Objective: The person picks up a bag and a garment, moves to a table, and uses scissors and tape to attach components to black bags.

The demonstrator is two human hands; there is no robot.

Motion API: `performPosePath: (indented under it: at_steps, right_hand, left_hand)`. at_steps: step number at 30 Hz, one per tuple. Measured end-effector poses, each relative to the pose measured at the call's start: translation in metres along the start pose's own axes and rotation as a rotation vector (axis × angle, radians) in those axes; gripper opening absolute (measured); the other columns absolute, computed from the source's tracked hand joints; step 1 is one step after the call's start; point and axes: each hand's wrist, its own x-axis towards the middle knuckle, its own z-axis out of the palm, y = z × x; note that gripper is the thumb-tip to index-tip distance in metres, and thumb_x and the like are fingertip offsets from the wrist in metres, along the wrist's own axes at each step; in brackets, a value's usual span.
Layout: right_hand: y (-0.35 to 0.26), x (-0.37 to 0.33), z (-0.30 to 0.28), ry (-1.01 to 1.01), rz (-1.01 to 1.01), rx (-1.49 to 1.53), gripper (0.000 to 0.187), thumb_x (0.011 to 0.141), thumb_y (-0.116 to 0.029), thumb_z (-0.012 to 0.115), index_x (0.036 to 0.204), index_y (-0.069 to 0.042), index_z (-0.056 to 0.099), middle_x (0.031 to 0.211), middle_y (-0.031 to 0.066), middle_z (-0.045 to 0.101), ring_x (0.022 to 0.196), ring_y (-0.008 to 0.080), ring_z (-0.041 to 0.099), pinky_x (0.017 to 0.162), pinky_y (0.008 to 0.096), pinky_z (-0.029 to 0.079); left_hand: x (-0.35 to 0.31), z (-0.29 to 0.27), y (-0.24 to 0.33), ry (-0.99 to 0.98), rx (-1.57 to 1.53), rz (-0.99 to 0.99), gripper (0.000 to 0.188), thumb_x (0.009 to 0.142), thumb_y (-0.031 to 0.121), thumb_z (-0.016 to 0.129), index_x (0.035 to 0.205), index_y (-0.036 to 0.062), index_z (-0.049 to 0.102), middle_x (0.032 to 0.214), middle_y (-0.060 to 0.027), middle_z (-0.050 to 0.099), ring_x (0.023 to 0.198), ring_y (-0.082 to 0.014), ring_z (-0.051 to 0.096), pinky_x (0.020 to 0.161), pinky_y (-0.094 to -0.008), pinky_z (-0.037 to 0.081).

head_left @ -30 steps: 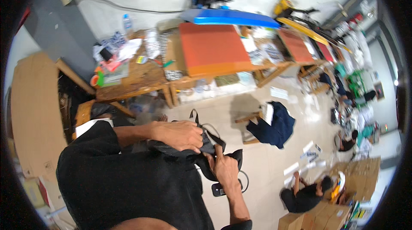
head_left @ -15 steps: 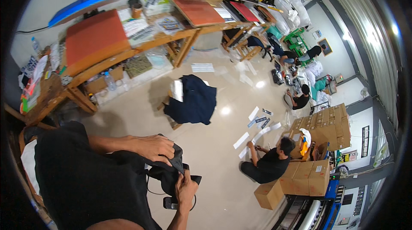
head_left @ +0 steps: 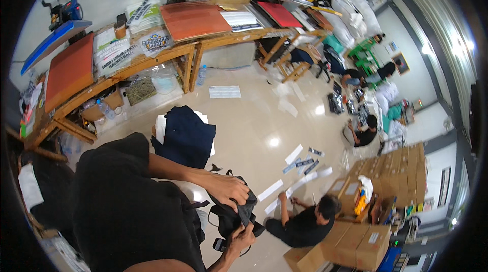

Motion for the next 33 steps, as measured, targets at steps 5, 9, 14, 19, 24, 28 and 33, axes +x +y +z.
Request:
performPosePath:
  at_steps: [5,9,14,19,24,28,33]
  right_hand:
    - [0.107,0.131,0.023,-0.037,-0.038,0.048,0.016,0.092,-0.014,0.056,0.087,0.000,0.060,0.052,0.0160,0.046,0.039,0.0270,0.043,0.041,0.0362,0.035]
    - [0.188,0.250,0.028,-0.124,-0.146,0.023,0.020,0.092,-0.018,0.057,0.085,0.000,0.062,0.047,0.0137,0.043,0.035,0.0254,0.042,0.040,0.0350,0.035]
    - [0.274,0.412,0.030,-0.220,-0.213,0.078,0.021,0.093,-0.019,0.055,0.085,0.000,0.061,0.049,0.0160,0.045,0.038,0.0288,0.045,0.041,0.0362,0.036]
    - [0.376,0.549,0.051,-0.147,-0.096,0.160,0.026,0.096,-0.020,0.054,0.081,0.001,0.058,0.054,0.0188,0.051,0.042,0.0301,0.048,0.042,0.0380,0.036]
    - [0.466,0.697,0.075,-0.074,0.020,0.099,0.032,0.099,-0.020,0.053,0.076,0.001,0.051,0.053,0.0168,0.048,0.040,0.0227,0.041,0.041,0.0355,0.031]
    - [0.535,0.814,0.069,0.038,0.201,-0.040,0.032,0.099,-0.020,0.052,0.077,0.003,0.050,0.055,0.0197,0.046,0.043,0.0260,0.037,0.042,0.0371,0.031]
    - [0.621,0.916,0.081,0.181,0.375,-0.174,0.027,0.089,-0.017,0.063,0.112,-0.003,0.067,0.060,0.0209,0.056,0.045,0.0372,0.049,0.048,0.0440,0.041]
  left_hand:
    - [0.091,0.004,-0.115,0.090,0.026,-0.086,0.033,0.084,0.031,0.069,0.073,0.0042,0.052,0.078,-0.0051,0.049,0.082,-0.0229,0.051,0.074,-0.0376,0.043]
    - [0.165,0.000,-0.203,0.191,0.010,-0.186,0.034,0.084,0.029,0.071,0.072,0.0035,0.052,0.077,-0.0058,0.050,0.080,-0.0239,0.052,0.072,-0.0385,0.043]
    - [0.272,-0.024,-0.303,0.333,0.061,-0.323,0.030,0.082,0.025,0.075,0.075,0.0044,0.055,0.077,-0.0053,0.052,0.080,-0.0242,0.051,0.071,-0.0374,0.042]
    - [0.380,-0.030,-0.439,0.484,-0.020,-0.428,0.026,0.083,0.022,0.075,0.095,0.0056,0.059,0.103,-0.0067,0.058,0.102,-0.0256,0.054,0.087,-0.0391,0.043]
    - [0.473,-0.048,-0.607,0.446,-0.104,-0.455,0.033,0.092,0.023,0.067,0.117,0.0055,0.055,0.123,-0.0129,0.056,0.121,-0.0293,0.050,0.102,-0.0410,0.039]
    - [0.587,-0.113,-0.733,0.284,-0.157,-0.369,0.030,0.093,0.020,0.063,0.118,0.0051,0.055,0.124,-0.0122,0.055,0.120,-0.0293,0.050,0.102,-0.0421,0.039]
    - [0.741,-0.205,-0.866,0.215,-0.140,-0.263,0.026,0.093,0.016,0.062,0.116,0.0054,0.056,0.122,-0.0104,0.058,0.117,-0.0292,0.053,0.100,-0.0421,0.041]
